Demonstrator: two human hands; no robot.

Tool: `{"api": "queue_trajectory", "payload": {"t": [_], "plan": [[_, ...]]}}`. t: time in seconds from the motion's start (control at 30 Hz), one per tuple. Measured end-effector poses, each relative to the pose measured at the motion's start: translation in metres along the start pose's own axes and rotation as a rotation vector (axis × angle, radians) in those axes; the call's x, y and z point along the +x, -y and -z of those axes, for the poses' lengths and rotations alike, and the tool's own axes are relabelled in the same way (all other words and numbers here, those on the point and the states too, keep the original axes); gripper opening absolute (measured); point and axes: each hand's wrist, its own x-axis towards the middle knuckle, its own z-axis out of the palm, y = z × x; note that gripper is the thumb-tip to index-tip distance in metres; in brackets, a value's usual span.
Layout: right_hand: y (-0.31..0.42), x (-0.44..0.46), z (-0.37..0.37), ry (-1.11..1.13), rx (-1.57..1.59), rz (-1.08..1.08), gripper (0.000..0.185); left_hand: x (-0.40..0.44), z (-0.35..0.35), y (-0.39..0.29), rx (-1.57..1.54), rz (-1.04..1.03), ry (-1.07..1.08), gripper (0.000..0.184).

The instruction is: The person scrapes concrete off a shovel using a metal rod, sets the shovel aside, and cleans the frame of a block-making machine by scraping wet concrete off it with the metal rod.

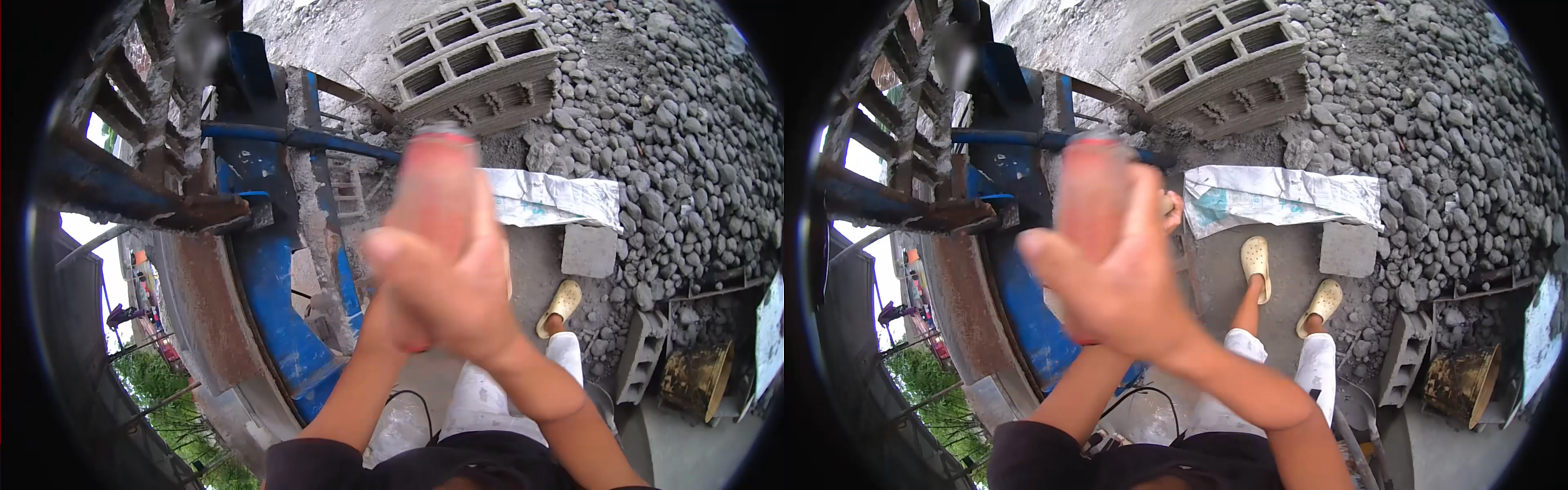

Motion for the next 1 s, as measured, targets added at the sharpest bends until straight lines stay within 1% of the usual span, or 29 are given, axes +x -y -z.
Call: {"api": "queue_trajectory", "payload": {"t": [0.03, 0.07, 0.17, 0.2, 0.27, 0.3, 0.37, 0.47, 0.5, 0.53, 0.6, 0.63, 0.7, 0.73, 0.8, 0.83, 0.9, 0.93, 0.97, 1.0], "plan": [[0.002, 0.009, 0.029, 0.019, 0.049, 0.010, 0.054, 0.019, -0.003, 0.010, 0.067, -0.077, -0.014, 0.041], [0.004, 0.013, 0.058, -0.018, 0.068, -0.015, 0.051, 0.037, -0.002, 0.018, 0.134, -0.151, -0.027, 0.039], [-0.039, 0.010, 0.118, 0.011, 0.190, -0.100, 0.052, 0.067, 0.016, 0.015, 0.201, -0.279, -0.138, 0.033], [-0.050, 0.001, 0.114, -0.045, 0.171, -0.133, 0.050, 0.067, 0.028, 0.003, 0.200, -0.299, -0.201, 0.032], [-0.100, -0.016, 0.110, -0.054, 0.115, -0.110, 0.050, 0.052, 0.054, -0.027, 0.132, -0.312, -0.392, 0.033], [-0.109, -0.027, 0.101, -0.076, 0.076, -0.123, 0.049, 0.044, 0.067, -0.032, 0.106, -0.317, -0.366, 0.032], [-0.104, -0.044, 0.105, -0.033, -0.008, -0.169, 0.049, 0.027, 0.090, -0.039, 0.067, -0.321, -0.323, 0.029], [-0.073, -0.062, 0.103, -0.052, 0.170, -0.291, 0.051, 0.018, 0.085, 0.005, 0.041, -0.224, -0.236, 0.040], [-0.059, -0.065, 0.109, -0.013, 0.169, -0.292, 0.052, 0.014, 0.077, 0.026, 0.083, -0.187, -0.197, 0.039], [-0.047, -0.065, 0.109, 0.029, 0.169, -0.295, 0.052, 0.009, 0.061, 0.046, 0.063, -0.213, -0.177, 0.039], [-0.031, -0.056, 0.098, 0.027, 0.197, -0.159, 0.052, 0.004, 0.045, 0.064, 0.074, -0.245, -0.100, 0.037], [-0.036, -0.053, 0.091, -0.009, 0.250, -0.147, 0.055, 0.002, 0.046, 0.054, 0.008, -0.212, -0.089, 0.036], [-0.062, -0.038, 0.071, -0.081, 0.206, -0.122, 0.056, 0.007, 0.053, 0.023, -0.135, -0.157, -0.052, 0.034], [-0.079, -0.032, 0.063, -0.109, 0.184, -0.106, 0.056, 0.008, 0.057, 0.005, -0.121, -0.188, -0.028, 0.033], [-0.119, -0.029, 0.055, -0.005, 0.098, -0.119, 0.056, 0.002, 0.071, -0.033, -0.085, -0.248, 0.006, 0.030], [-0.130, -0.027, 0.057, 0.042, 0.053, -0.122, 0.057, 0.002, 0.078, -0.047, -0.134, -0.220, -0.034, 0.030], [-0.127, -0.030, 0.061, -0.013, 0.088, -0.182, 0.056, -0.001, 0.088, -0.062, -0.231, -0.150, -0.127, 0.031], [-0.127, -0.034, 0.060, -0.045, 0.109, -0.208, 0.056, 0.001, 0.094, -0.064, -0.168, -0.118, -0.177, 0.031], [-0.130, -0.045, 0.068, 0.017, 0.086, -0.204, 0.059, 0.000, 0.097, -0.058, -0.105, -0.087, -0.222, 0.031], [-0.124, -0.060, 0.067, -0.029, 0.150, -0.199, 0.054, 0.003, 0.097, -0.052, -0.039, -0.052, -0.261, 0.031]]}}
